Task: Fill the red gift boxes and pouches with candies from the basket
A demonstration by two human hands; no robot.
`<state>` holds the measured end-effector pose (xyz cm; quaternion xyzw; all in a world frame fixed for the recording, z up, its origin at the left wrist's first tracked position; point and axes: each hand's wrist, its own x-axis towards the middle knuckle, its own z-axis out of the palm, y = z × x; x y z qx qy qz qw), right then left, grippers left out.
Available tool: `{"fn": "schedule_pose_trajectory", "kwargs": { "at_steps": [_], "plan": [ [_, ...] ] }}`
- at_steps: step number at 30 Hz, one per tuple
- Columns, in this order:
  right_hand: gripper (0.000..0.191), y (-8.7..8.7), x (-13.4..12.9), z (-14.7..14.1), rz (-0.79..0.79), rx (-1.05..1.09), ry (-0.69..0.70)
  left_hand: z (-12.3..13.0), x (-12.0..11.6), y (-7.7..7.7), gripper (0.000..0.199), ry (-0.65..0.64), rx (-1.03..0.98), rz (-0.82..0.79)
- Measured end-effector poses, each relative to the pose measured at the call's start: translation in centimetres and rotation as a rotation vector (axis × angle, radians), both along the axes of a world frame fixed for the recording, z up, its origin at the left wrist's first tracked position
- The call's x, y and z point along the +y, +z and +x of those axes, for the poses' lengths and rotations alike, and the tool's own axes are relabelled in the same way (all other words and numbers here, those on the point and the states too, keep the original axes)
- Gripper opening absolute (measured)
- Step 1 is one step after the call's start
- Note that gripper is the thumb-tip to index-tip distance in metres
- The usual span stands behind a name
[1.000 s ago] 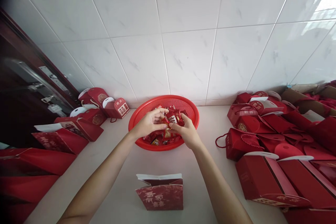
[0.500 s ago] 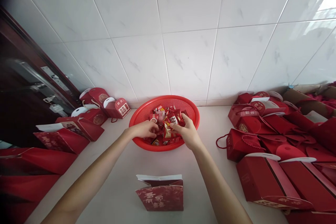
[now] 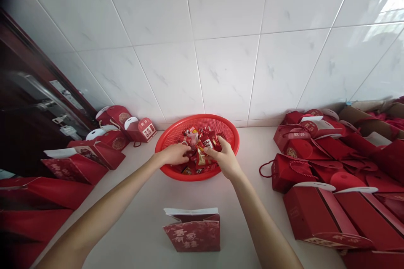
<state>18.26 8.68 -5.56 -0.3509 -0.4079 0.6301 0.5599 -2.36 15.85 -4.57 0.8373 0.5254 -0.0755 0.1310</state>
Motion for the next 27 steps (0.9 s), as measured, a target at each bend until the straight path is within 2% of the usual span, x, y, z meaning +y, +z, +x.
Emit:
{"fn": "schedule_pose_trajectory", "kwargs": {
  "at_steps": [7,12,15,21,27],
  "plan": [
    [0.042,-0.1,0.0,-0.1,0.034,0.028,0.006,-0.5,0.1,0.1,0.035,0.064,-0.403,0.057],
    [0.042,0.1,0.0,-0.1,0.019,0.016,-0.012,-0.9,0.2,-0.1,0.050,0.066,-0.650,0.010],
    [0.042,0.1,0.0,-0.1,0.013,-0.006,-0.018,-1.0,0.1,0.0,0.051,0.046,-0.767,-0.020],
    [0.042,0.1,-0.1,-0.2,0.009,-0.004,-0.034,-1.1,0.2,-0.2,0.045,0.036,-0.861,-0.032],
    [0.045,0.3,-0.3,-0.1,-0.008,-0.026,-0.013,-0.9,0.4,-0.5,0.033,0.042,-0.819,0.029]
  ]
}}
